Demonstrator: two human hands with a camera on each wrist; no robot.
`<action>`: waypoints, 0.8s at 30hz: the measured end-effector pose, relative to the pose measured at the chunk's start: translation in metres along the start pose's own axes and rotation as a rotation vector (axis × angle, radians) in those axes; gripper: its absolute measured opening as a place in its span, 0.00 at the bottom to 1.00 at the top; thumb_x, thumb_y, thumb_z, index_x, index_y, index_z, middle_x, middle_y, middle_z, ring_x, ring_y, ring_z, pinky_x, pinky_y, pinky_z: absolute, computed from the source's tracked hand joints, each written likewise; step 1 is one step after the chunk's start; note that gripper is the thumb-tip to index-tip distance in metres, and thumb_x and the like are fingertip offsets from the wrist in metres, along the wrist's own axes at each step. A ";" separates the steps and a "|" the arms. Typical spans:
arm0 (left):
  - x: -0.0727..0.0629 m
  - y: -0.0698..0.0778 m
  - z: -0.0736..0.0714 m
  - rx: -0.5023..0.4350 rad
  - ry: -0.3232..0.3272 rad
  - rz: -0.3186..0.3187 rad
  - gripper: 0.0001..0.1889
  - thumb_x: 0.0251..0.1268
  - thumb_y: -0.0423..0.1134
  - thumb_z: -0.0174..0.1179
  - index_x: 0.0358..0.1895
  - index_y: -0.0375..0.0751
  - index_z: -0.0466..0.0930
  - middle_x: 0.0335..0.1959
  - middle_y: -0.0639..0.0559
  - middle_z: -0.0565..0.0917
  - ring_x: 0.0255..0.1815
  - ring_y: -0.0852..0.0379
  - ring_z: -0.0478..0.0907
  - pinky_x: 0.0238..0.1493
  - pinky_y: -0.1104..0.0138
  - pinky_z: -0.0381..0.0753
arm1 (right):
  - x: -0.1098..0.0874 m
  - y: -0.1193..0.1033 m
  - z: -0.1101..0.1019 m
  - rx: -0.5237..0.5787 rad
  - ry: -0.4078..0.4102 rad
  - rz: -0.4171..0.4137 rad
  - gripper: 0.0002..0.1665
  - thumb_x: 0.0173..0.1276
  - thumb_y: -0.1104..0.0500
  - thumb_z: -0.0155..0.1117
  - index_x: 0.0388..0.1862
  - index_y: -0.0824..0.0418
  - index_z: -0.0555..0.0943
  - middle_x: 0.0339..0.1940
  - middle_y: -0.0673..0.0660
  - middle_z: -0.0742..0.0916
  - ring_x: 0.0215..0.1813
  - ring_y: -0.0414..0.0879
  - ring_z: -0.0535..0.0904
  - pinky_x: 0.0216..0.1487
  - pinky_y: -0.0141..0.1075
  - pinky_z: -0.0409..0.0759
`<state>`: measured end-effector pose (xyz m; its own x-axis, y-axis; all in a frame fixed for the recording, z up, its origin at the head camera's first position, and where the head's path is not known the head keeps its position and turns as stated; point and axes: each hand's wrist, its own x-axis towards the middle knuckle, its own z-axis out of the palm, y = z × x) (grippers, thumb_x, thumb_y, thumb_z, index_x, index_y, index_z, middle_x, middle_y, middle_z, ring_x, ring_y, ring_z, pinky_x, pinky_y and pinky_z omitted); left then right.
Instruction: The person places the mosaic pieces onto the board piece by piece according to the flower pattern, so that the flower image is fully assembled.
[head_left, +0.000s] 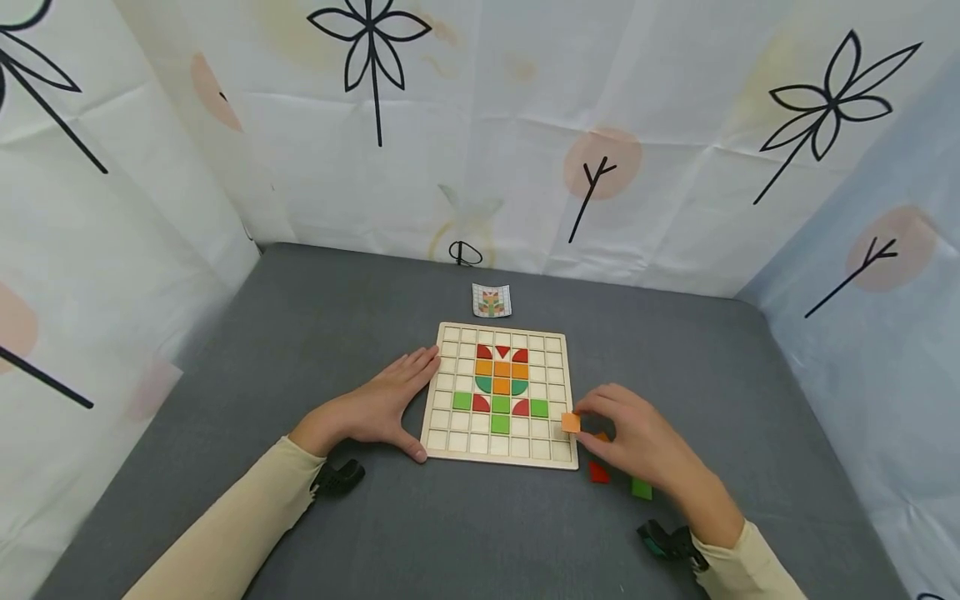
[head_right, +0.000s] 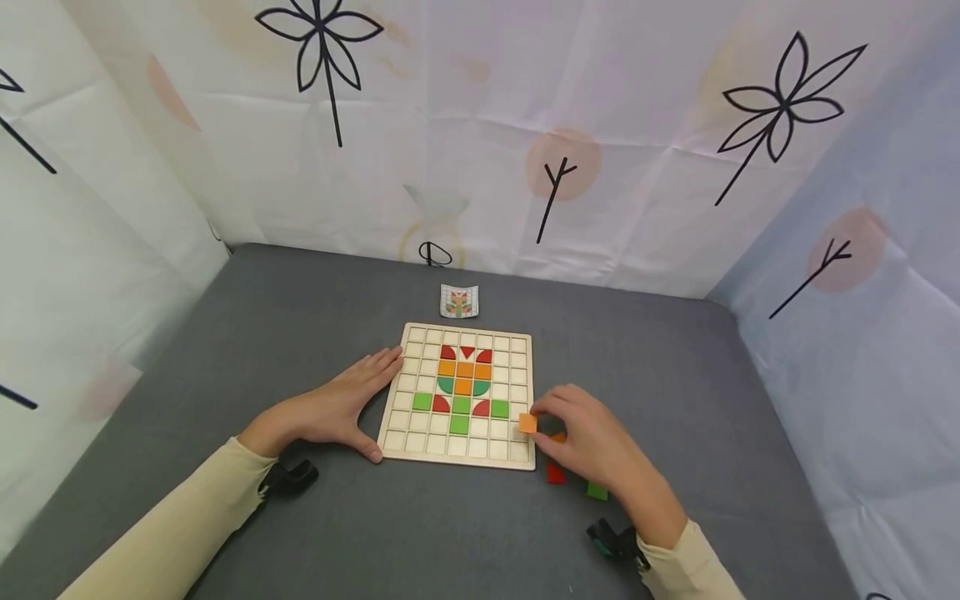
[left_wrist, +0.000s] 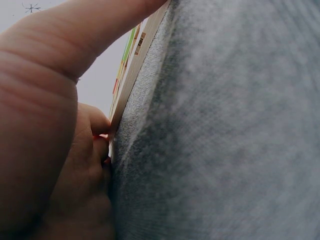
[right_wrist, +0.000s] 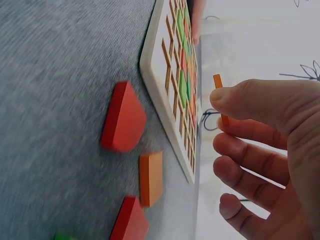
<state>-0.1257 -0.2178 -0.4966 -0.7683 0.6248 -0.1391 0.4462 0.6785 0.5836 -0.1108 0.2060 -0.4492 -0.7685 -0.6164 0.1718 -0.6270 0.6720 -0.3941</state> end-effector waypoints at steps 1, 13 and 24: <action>0.000 -0.001 0.001 -0.002 0.001 0.003 0.78 0.47 0.70 0.83 0.89 0.33 0.40 0.91 0.41 0.38 0.90 0.41 0.35 0.87 0.44 0.40 | 0.001 -0.001 0.001 -0.002 0.002 -0.005 0.16 0.64 0.61 0.85 0.49 0.52 0.90 0.49 0.45 0.87 0.49 0.44 0.82 0.47 0.44 0.87; -0.001 0.000 -0.001 -0.025 0.003 0.005 0.78 0.47 0.69 0.83 0.89 0.33 0.40 0.91 0.41 0.37 0.90 0.41 0.34 0.86 0.43 0.39 | 0.020 -0.019 0.010 0.001 -0.008 -0.009 0.15 0.65 0.60 0.84 0.49 0.53 0.90 0.51 0.47 0.86 0.53 0.44 0.82 0.51 0.44 0.87; 0.000 -0.001 0.000 -0.018 0.004 0.000 0.79 0.47 0.70 0.83 0.89 0.33 0.39 0.91 0.42 0.37 0.90 0.42 0.34 0.87 0.43 0.40 | 0.028 -0.024 0.017 0.001 -0.024 -0.025 0.15 0.66 0.59 0.84 0.50 0.53 0.91 0.50 0.47 0.86 0.50 0.42 0.80 0.47 0.41 0.86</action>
<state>-0.1258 -0.2179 -0.4973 -0.7697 0.6237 -0.1359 0.4384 0.6713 0.5977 -0.1152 0.1661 -0.4501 -0.7490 -0.6430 0.1596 -0.6461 0.6556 -0.3908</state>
